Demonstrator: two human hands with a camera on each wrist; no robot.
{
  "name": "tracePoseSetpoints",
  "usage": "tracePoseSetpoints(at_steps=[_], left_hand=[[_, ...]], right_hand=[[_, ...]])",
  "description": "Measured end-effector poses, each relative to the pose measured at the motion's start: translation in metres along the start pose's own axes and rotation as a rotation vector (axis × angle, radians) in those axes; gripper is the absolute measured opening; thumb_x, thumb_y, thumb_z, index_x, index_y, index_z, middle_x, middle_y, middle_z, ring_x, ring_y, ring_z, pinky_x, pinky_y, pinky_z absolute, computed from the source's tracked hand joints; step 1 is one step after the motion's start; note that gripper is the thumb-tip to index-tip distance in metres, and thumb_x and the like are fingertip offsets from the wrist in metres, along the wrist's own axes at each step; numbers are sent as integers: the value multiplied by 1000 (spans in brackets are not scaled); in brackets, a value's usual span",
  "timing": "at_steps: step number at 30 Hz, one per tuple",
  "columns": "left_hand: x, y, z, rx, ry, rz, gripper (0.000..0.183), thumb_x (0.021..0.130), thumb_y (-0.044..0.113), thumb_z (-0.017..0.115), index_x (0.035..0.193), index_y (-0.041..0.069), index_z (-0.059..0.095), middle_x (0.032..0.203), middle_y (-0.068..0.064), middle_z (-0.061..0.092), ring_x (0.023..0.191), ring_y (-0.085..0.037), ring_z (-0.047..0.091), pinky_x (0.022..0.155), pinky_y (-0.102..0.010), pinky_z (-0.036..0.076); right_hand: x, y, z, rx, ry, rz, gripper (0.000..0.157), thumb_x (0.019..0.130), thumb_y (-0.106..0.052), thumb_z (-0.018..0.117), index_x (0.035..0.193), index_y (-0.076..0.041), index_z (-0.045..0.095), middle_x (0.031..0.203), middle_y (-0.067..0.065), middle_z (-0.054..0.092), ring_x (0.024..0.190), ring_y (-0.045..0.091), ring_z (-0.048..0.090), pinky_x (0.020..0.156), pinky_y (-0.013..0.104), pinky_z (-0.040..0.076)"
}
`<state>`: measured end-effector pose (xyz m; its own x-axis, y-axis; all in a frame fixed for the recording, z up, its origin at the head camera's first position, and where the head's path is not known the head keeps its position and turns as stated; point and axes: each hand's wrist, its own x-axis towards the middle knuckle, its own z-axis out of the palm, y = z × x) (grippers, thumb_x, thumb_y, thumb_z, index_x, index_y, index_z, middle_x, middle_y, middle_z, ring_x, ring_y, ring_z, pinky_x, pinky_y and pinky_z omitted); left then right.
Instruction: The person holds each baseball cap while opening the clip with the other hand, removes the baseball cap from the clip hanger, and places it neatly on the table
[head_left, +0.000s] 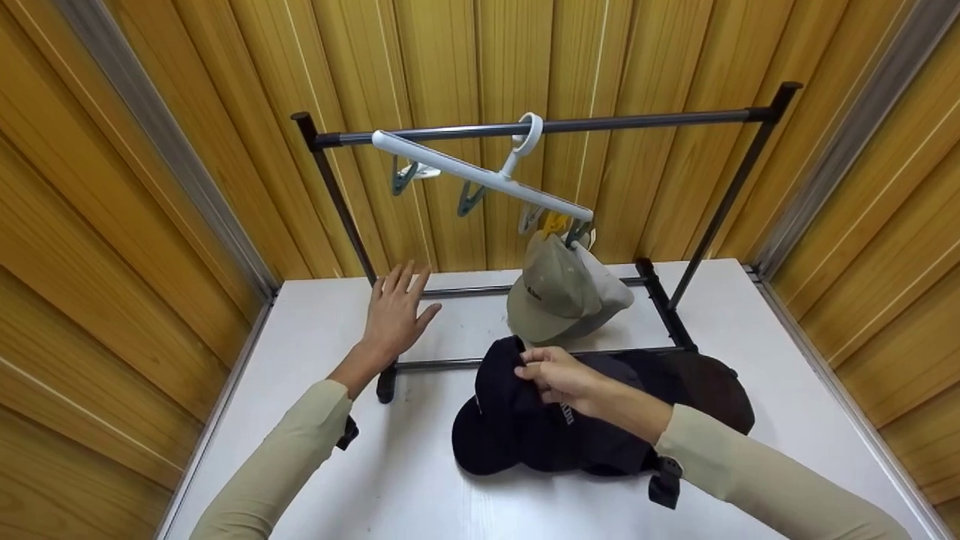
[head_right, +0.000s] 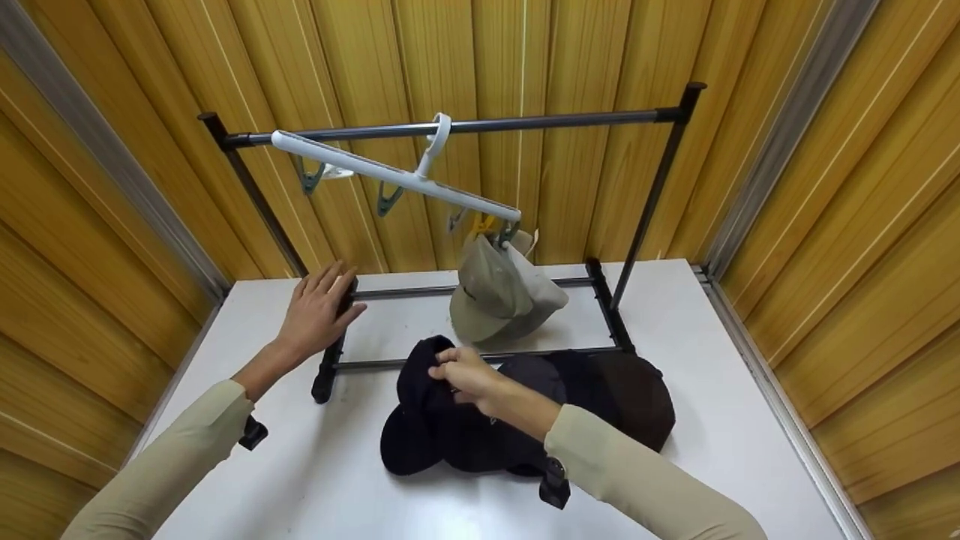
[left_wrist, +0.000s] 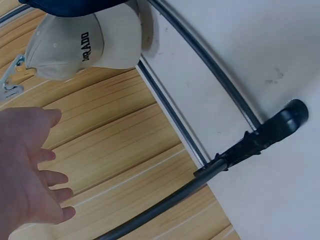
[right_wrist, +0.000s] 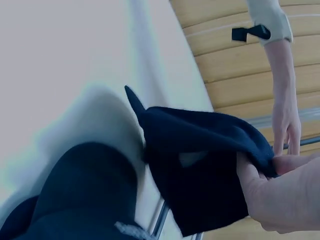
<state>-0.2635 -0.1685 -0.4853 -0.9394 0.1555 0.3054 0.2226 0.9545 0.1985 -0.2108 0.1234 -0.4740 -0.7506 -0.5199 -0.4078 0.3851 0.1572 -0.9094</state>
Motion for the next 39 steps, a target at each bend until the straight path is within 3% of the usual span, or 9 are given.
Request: tracePoseSetpoints(at_steps=[4,9,13,16,21,24,27,31,39], left_hand=[[-9,-8,4,-5,5,-8,66,101,41,62,156,10,41,161,-23,39,149,-42,36,122,-61,27],[-19,-20,4,-11,21,-31,66,100,37,65,154,7,43,159,-25,40,148,-43,37,121,-62,27],[-29,-26,4,-15,1,-53,67,101,38,63,156,8,41,162,-24,37,151,-41,34,123,-61,25],[-36,-31,4,-9,-2,-69,67,101,39,63,157,9,40,164,-23,35,152,-40,32,123,-61,25],[-48,-40,2,18,-15,-101,68,100,38,64,157,9,39,163,-23,35,152,-42,32,123,-61,24],[-51,-43,0,21,-23,-101,68,100,37,64,157,8,39,163,-24,34,152,-43,31,123,-62,24],[-54,-47,-4,24,-20,-98,68,101,36,64,157,8,39,163,-25,34,152,-44,31,123,-63,24],[-56,-47,-7,42,-41,-109,67,102,36,62,158,8,38,163,-26,34,151,-44,31,123,-63,24],[-62,-42,-7,41,-115,-117,67,103,37,59,159,9,35,165,-24,31,153,-43,28,124,-62,22]], right_hand=[[-2,6,-10,-22,33,29,6,98,-5,59,101,-10,57,73,-8,59,68,3,57,69,25,55],[-8,16,-15,-12,33,74,23,97,-9,63,120,-5,63,87,-5,69,80,8,65,74,30,57],[-12,24,-20,-23,31,97,34,99,-14,64,130,-3,61,103,-1,71,94,14,69,88,42,57],[-13,28,-26,-18,43,116,42,100,-17,63,138,-2,57,113,3,70,104,20,69,102,56,51],[-11,29,-36,-9,61,141,43,101,-18,61,141,-3,55,119,6,69,112,26,67,109,68,41],[-9,29,-43,-29,73,140,27,101,-17,61,125,-6,63,114,4,69,109,25,68,105,63,46],[-6,27,-49,-68,67,138,5,100,-16,63,101,-11,65,103,0,69,100,20,70,97,50,54],[-5,23,-56,-144,73,130,10,99,-15,65,89,-15,63,93,-2,70,88,16,70,83,37,60],[-12,26,-61,-268,111,129,20,98,-12,64,80,-12,57,90,2,56,77,17,62,73,36,64]])
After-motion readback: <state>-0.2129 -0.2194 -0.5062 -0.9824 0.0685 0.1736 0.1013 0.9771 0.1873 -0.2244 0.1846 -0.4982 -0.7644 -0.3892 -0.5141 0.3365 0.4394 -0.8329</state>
